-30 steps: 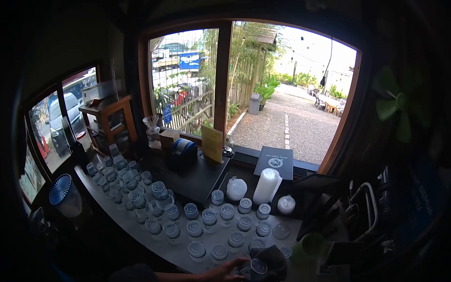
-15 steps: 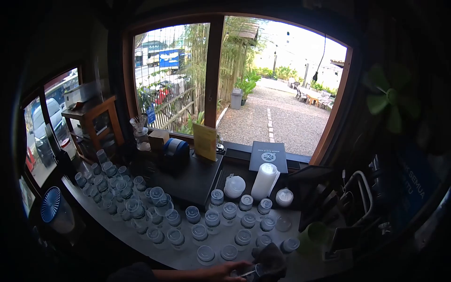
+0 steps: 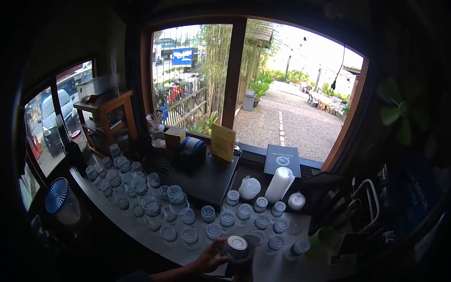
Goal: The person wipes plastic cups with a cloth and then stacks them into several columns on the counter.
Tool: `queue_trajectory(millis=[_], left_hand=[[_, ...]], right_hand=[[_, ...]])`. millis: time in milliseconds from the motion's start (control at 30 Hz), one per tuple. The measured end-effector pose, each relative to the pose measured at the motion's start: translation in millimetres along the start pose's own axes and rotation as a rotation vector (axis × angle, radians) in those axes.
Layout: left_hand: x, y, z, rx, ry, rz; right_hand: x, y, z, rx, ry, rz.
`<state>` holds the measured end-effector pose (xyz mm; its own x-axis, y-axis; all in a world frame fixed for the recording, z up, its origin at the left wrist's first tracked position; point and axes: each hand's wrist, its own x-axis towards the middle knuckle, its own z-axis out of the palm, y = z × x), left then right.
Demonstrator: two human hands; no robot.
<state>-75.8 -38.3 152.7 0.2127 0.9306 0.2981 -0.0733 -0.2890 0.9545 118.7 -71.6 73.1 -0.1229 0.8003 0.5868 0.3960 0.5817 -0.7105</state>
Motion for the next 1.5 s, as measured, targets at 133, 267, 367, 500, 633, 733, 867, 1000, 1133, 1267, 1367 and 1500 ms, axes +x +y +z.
queue_trajectory(millis=[133,267,367,500,633,733,867,1000,1133,1267,1367,1500], left_hand=[[-0.6,14.0,-12.4,0.097,0.157,0.114],[-29.6,22.3,-11.5,0.012,0.009,-0.23],[-40.9,32.6,-9.6,-0.029,0.165,-0.249],[-38.2,71.1,-29.2,0.834,0.198,0.56],[-61.5,16.8,-9.9,0.102,0.431,-0.021],[-65.3,9.1,9.2,-0.101,0.239,-0.227],[-81.4,-31.4,-17.2,0.596,0.306,-0.075],[-75.7,7.5,-1.3,0.382,0.463,-0.173],[-66.8,-6.5,17.5,0.254,0.218,-0.152],[-52.6,8.2,46.0,-0.148,0.11,-0.354],[-39.0,20.8,56.7,0.121,0.23,-0.204],[-9.1,40.5,95.8,0.038,0.343,-0.061]], right_hand=[[41.9,-23.3,-13.6,0.399,-0.219,0.228],[65.6,-22.2,-28.9,0.566,-0.395,0.336],[69.6,-21.8,-25.7,0.624,-0.516,0.342],[55.1,-28.7,1.2,0.649,-0.635,0.219],[58.3,-25.7,8.0,0.697,-0.706,0.226],[62.8,-17.6,8.1,0.718,-0.794,0.267],[35.7,9.2,28.5,0.672,-0.921,0.249],[24.8,-7.5,23.0,0.878,-0.576,0.065],[52.3,-7.8,-25.7,1.133,-0.677,0.443],[58.2,-2.6,-58.9,1.295,-0.689,0.639],[53.9,-8.1,-71.7,1.348,-0.669,0.705],[57.3,-7.8,-90.3,1.4,-0.586,0.773]])
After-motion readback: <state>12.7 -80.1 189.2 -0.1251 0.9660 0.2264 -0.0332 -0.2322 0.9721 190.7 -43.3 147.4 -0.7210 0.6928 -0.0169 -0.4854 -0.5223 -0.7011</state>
